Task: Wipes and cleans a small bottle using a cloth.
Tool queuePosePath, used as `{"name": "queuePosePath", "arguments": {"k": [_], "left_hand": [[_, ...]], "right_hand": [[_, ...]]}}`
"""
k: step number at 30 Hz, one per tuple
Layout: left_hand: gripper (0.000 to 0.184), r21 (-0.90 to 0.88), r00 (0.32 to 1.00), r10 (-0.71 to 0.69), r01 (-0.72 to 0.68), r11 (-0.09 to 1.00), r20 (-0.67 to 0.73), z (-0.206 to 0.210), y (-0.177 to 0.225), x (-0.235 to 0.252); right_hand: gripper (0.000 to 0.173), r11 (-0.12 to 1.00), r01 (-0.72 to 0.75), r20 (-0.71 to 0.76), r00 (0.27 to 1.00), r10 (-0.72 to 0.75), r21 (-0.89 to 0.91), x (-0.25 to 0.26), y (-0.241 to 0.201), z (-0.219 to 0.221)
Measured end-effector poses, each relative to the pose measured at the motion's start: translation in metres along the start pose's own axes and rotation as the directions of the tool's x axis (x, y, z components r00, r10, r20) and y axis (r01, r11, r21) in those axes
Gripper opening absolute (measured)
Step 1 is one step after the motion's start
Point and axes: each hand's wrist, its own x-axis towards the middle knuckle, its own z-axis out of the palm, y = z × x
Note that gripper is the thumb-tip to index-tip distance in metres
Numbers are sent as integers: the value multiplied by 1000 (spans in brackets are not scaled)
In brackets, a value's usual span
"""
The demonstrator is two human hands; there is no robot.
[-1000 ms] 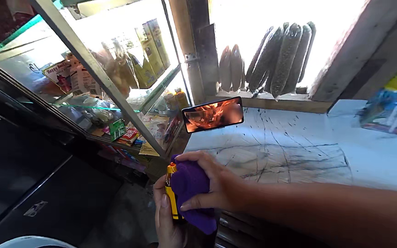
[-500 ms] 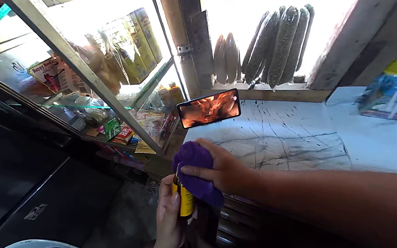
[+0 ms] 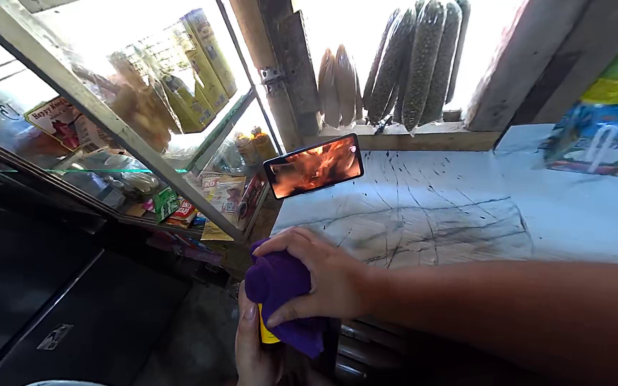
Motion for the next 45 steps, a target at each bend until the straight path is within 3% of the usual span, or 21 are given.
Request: {"name": "queuePosePath", "arguments": {"k": [3,5,9,13,17,23,25,28,33,39,45], "left_hand": [[42,-12,993,-77,78,997,91,-5,-1,2],[43,-44,983,-113,121,992,145,-8,-2,2],[43,-107,974,-121,143,984,191,-7,0,3],[45,-122,984,-153,164,979,97,-5,0,1],[42,-92,989,-130,123,988,-71,2,1,2],[34,-151,992,-35,17,988,-119,7,0,-1],[36,-166,992,-36,16,986,-121,6,-1,0],[38,-99,994,-83,76,992,-73,1,0,2],[38,-63,984,-149,155,986,93,-6,3,3],[50,28,973,-166,163,986,161,-6,5,4],[45,-14,986,-133,135,991,105,-4,3,4]], "right_hand": [[48,987,-147,-21,989,149,64,4,-5,-7],[44,964,-245,-23,968,249,104,6,-8,-11],[42,959,-247,-60,965,257,143,6,-7,-10],[51,964,-240,-31,969,245,114,6,-6,-9],[73,997,-73,11,997,73,-35,1,1,-2],[97,993,8,77,997,1,-114,-4,-1,2],[93,995,5,57,998,1,-103,-3,-1,2],[73,998,-6,-19,1000,5,-65,0,3,0],[49,988,-134,-92,986,141,77,5,-3,-8],[41,964,-250,-146,954,261,90,7,-6,-10],[41,997,-75,-97,992,74,1,4,0,-7]]}}
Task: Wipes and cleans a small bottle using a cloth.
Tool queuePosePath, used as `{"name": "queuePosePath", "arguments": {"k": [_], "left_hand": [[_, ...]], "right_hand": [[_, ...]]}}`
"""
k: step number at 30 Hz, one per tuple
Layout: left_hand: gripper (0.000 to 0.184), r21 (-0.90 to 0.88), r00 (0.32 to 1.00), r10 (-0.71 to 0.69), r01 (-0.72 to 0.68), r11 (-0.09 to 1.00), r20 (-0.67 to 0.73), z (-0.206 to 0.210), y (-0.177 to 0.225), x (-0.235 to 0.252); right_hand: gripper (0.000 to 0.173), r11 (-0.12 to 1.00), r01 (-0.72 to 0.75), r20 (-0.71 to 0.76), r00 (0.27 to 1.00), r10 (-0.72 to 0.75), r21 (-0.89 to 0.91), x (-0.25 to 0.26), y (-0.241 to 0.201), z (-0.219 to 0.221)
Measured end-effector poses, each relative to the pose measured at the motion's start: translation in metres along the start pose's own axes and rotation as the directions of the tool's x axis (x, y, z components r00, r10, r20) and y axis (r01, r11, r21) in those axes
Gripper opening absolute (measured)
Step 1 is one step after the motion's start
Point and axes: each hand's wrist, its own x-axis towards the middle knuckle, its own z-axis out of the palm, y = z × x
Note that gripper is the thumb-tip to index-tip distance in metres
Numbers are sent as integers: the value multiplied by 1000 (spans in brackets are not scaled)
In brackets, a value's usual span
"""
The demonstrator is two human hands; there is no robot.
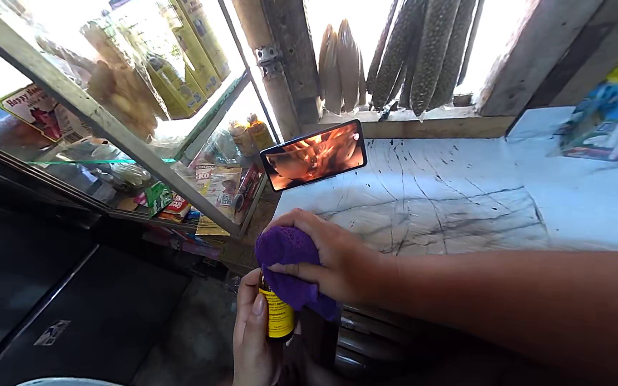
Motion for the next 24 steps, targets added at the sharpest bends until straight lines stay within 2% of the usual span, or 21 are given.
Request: {"name": "queuePosePath", "arguments": {"k": [2,4,7,9,11,14,17,20,24], "left_hand": [[44,-43,998,-7,4,999,-58,2,1,-1],[41,-88,989,-4,-9,996,-145,5,3,-2],[35,-191,985,15,-49,980,-174,7,4,-3],[32,-205,983,39,-76,976,-179,12,2,-3],[32,-156,974,59,-94,983,-219,17,-1,-5],[37,-100,979,41,-62,993,-200,15,-4,-5],[43,-108,989,-31,16,994,-146,10,-5,-2],[48,-109,995,-86,81,991,-41,4,-7,-2],[50,-77,993,-107,104,992,-41,2,-6,-2]], "right_hand": [[47,999,47,55,997,-48,8,0,4,1],[62,995,103,126,987,-100,-12,-1,7,3],[87,986,131,234,967,-105,-102,-5,3,5],[91,983,138,236,966,-108,-118,-7,2,6],[87,983,149,203,971,-125,-107,-6,3,6],[65,984,160,108,983,-150,-84,-4,3,5],[47,998,62,37,997,-61,-30,-1,2,0],[42,994,-111,13,994,111,22,4,-4,-6],[44,992,-128,-12,992,128,21,4,-3,-6]]}}
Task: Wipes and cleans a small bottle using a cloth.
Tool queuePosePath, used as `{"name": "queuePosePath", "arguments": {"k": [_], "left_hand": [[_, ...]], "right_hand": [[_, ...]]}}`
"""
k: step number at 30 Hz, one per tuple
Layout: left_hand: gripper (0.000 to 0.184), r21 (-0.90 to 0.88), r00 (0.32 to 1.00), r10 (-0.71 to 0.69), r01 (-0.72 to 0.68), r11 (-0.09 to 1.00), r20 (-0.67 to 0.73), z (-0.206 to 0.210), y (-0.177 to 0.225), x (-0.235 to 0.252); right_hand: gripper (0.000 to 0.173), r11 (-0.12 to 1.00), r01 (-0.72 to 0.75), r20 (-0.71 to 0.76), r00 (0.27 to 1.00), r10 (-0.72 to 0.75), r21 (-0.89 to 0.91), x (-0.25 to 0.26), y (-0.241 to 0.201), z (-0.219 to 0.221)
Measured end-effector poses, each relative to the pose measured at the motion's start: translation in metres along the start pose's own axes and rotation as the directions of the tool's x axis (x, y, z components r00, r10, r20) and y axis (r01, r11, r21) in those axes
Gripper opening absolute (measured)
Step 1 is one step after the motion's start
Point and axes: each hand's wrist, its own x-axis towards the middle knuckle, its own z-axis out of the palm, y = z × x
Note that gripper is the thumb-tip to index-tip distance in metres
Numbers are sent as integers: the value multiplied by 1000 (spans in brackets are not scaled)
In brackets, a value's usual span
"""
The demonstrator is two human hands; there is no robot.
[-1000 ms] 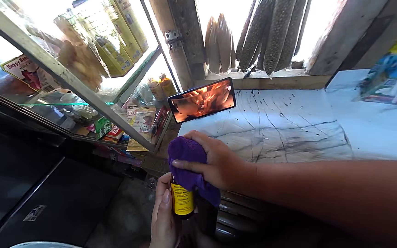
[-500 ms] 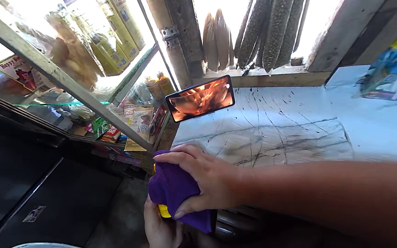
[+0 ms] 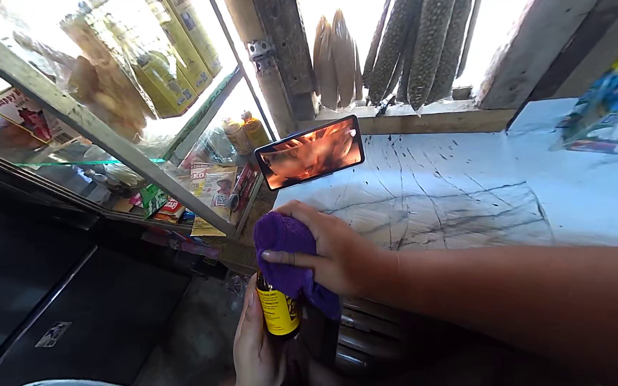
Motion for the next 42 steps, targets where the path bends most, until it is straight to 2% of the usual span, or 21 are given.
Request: {"name": "queuePosePath", "arguments": {"k": [3,5,8,11,14,17,21,25,28,31,33,36,39,42], "left_hand": [[47,-37,999,-11,9,999,-52,5,2,1],[47,-63,995,-20,14,998,-96,9,3,1],[43,-116,990,12,-28,993,-142,12,5,2],[36,-238,993,39,-66,969,-116,10,4,-1],[32,-327,997,65,-77,942,-46,8,1,-2],[32,-370,997,81,-68,927,19,8,1,-3],[37,-336,997,21,3,942,68,3,3,-4],[42,-213,993,61,-38,976,105,-3,-2,1],[42,-157,986,82,-59,986,142,-3,-3,3],[43,-203,991,60,-34,979,123,1,-3,1],[42,-279,996,32,-6,960,88,4,-2,0],[39,-358,999,0,13,934,39,6,2,1],[35,-438,999,46,-46,898,-11,7,2,3],[33,-443,995,68,-96,891,-77,10,-2,2]], "right_hand": [[50,996,86,21,996,-86,-23,-1,6,4],[60,987,157,45,987,-155,-45,-2,9,6],[80,985,159,126,981,-150,-70,-4,7,7],[97,978,179,213,965,-154,-106,-5,7,8],[104,982,145,266,958,-109,-121,-5,2,6],[97,988,139,219,968,-121,-68,-4,2,5],[70,985,164,79,983,-167,53,-1,5,5],[47,990,77,-9,997,-77,119,0,3,1],[40,990,41,-76,997,-31,132,0,2,0],[41,989,51,-82,996,-40,137,0,2,1],[46,986,104,-52,994,-98,133,0,5,3],[64,989,136,82,987,-141,65,0,9,5],[85,989,117,238,967,-92,-94,-3,4,5],[99,981,110,294,954,-59,-160,-5,1,5]]}}
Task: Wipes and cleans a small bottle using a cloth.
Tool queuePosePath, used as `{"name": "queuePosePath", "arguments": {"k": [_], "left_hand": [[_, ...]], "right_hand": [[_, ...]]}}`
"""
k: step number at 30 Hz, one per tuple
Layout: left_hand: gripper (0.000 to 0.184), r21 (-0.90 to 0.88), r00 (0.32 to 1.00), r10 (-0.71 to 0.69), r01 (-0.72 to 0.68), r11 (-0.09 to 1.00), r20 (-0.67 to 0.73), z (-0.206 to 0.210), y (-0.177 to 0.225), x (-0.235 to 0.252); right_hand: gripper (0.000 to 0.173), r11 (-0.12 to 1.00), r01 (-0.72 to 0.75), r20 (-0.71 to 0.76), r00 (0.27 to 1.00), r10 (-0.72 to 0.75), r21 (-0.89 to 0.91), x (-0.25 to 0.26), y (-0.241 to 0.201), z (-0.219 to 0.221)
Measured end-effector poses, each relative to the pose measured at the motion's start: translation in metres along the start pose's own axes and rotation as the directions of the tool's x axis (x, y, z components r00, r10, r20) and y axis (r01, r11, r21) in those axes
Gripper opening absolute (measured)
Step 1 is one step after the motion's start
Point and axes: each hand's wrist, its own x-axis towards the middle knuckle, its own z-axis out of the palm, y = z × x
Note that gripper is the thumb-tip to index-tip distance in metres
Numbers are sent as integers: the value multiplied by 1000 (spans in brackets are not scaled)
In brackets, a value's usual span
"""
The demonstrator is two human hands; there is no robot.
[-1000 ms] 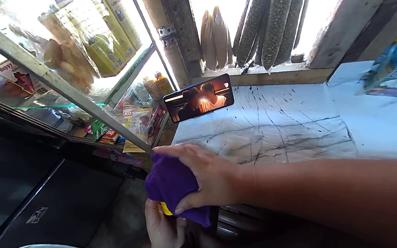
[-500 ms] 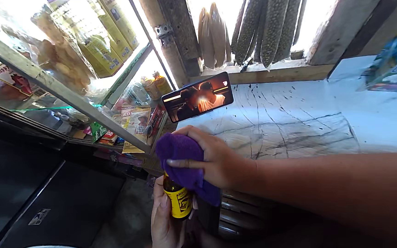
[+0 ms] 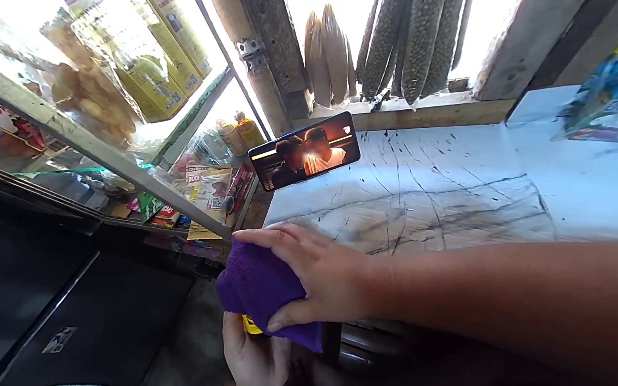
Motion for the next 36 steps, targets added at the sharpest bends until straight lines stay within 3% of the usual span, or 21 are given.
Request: {"name": "queuePosePath", "arguments": {"k": [4,11,15,21,25,30,36], "left_hand": [[32,92,999,44,-42,995,-26,-1,-2,-1],[35,289,1000,28,-26,957,-4,0,4,-1],[44,297,993,-12,-25,954,121,-14,6,-3],[41,381,988,-14,-46,923,151,-13,5,1],[42,413,991,-37,-20,911,130,-12,6,2],[40,447,999,3,-20,894,37,-10,6,1],[35,508,993,110,-69,859,-50,-3,3,0]], "right_hand": [[102,1000,-16,24,1000,17,-14,0,-3,-2],[60,991,93,-175,982,-75,96,1,5,1],[45,956,90,-242,970,-20,280,3,3,-1],[46,941,34,-258,964,57,336,3,3,-3],[51,956,72,-286,958,13,285,4,5,-2],[60,964,103,-248,968,-41,243,5,8,0],[82,988,8,-148,989,15,155,3,4,-1]]}}
